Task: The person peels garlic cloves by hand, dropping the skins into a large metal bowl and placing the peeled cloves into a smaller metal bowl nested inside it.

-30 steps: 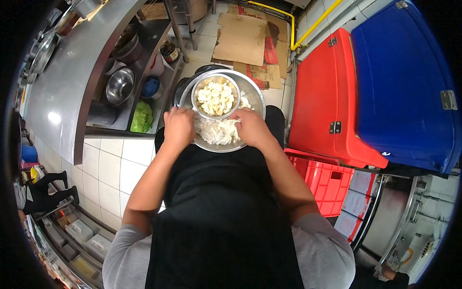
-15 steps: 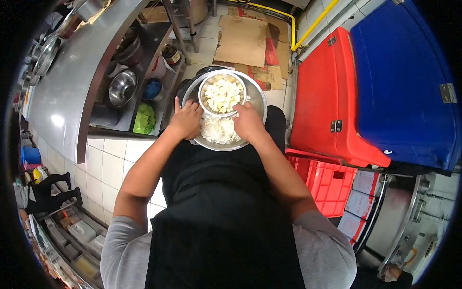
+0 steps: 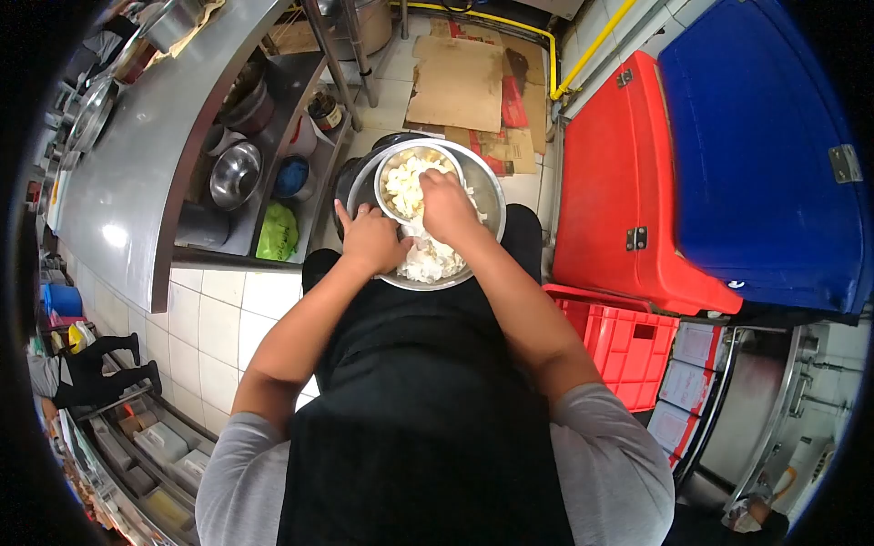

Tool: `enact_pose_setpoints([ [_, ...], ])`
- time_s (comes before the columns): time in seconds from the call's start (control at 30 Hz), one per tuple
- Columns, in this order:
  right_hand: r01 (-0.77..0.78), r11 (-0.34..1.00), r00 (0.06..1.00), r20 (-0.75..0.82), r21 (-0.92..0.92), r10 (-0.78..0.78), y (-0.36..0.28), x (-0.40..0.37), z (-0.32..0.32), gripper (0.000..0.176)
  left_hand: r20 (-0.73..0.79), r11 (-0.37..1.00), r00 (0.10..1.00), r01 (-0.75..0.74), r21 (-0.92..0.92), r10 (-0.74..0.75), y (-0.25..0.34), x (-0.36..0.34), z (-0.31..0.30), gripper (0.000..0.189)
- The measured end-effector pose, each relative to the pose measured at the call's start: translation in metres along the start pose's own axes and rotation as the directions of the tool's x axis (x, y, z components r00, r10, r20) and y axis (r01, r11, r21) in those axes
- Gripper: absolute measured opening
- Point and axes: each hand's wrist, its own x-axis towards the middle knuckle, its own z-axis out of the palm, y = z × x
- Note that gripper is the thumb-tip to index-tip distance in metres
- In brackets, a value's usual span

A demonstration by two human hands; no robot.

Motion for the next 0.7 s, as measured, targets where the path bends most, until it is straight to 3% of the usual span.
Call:
enact_pose_setpoints([
  [0.03,0.003,1.0,1.0,-0.004,0.001,-0.003,-0.006,0.005,-0.004,0.049,-0.018,1.0,1.0,0.009,0.01,-0.008,0.001,0.002,0.008,0.056],
  [0.1,0.045,0.995,0.966,0.249,0.085,-0.065,-0.014,0.013,-0.008,0.056,-0.057,1.0,0.998,0.022,-0.005,-0.022,0.003,0.001,0.018,0.054],
  [0.17,0.078,0.993,0.958,0.271,0.086,-0.099,-0.015,0.012,0.0,0.057,-0.044,0.999,0.999,0.033,0.025,-0.032,0.005,-0.002,0.022,0.053],
  [0.27,0.106,0.989,0.974,0.188,0.106,-0.124,-0.012,0.003,0.009,0.053,-0.043,0.998,0.998,0.042,0.043,-0.04,0.008,-0.005,0.024,0.055],
  [0.33,0.075,0.973,0.997,-0.025,0.217,-0.071,-0.015,-0.001,0.008,0.04,-0.024,0.997,0.999,0.038,0.061,-0.037,0.01,-0.012,0.025,0.056],
  [0.37,0.07,0.974,0.998,-0.027,0.214,-0.065,-0.013,-0.007,0.003,0.04,-0.069,1.0,0.997,0.02,0.016,-0.019,0.01,-0.014,0.026,0.054],
  [0.43,-0.033,0.954,0.992,-0.11,0.297,0.068,-0.025,-0.018,-0.029,0.025,-0.118,1.0,0.993,0.002,-0.029,-0.006,0.007,-0.014,0.021,0.054],
  [0.5,-0.077,0.938,0.996,-0.015,0.338,0.088,-0.025,-0.041,-0.041,0.016,0.02,0.995,0.999,-0.041,-0.087,0.043,0.0,-0.016,0.013,0.052],
  [0.6,0.004,0.977,0.927,0.365,0.213,-0.084,-0.026,-0.074,-0.051,0.022,0.016,0.985,0.993,-0.115,-0.131,0.118,-0.011,-0.016,0.016,0.056],
  [0.7,-0.094,0.991,0.863,0.504,0.099,0.032,-0.028,-0.088,-0.049,0.033,0.071,0.994,0.995,-0.059,-0.088,0.065,-0.007,-0.013,0.013,0.065],
])
